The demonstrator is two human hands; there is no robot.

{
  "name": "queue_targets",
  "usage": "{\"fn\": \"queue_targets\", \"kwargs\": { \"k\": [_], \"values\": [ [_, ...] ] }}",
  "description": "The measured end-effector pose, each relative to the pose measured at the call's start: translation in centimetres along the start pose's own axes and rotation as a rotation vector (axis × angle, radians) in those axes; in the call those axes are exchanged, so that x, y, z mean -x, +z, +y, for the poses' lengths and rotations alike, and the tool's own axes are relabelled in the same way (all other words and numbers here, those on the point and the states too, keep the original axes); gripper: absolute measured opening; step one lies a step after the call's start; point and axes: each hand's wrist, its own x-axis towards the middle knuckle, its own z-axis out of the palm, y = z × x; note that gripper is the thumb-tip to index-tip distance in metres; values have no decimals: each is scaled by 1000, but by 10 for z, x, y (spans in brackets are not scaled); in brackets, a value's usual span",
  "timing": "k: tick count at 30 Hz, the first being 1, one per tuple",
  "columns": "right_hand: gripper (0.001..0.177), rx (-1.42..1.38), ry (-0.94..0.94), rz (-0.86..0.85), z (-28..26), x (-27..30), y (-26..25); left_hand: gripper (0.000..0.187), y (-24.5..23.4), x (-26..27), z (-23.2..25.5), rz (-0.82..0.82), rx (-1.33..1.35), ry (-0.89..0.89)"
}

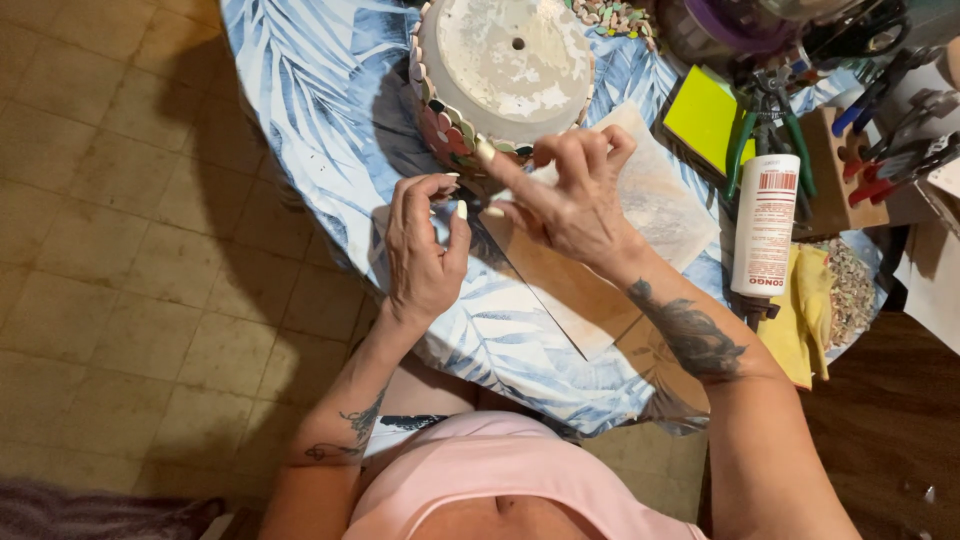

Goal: Decorating the rim of a ceramic pot by gluing small decorative stones or tiles individually.

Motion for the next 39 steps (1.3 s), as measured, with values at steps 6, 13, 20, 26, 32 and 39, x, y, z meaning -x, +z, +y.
{"fn": "queue_targets", "kwargs": {
  "k": [6,13,20,26,32,39],
  "values": [
    [4,-131,-313,143,-16,9,-6,26,0,-1,0,4,8,-1],
    [22,-85,-142,46,19,52,-14,25,1,3,-3,7,0,17],
    [19,-105,452,-177,73,64,-49,24,0,3,-1,-14,9,8],
    [21,-162,564,-355,141,78,6,21,0,-1,8,-54,-36,-63],
    [30,-143,558,-326,204,89,67,20,-1,-3,13,-87,-76,-125],
    [27,-208,449,-241,227,86,97,20,0,-4,9,-90,-75,-152]
  ]
}}
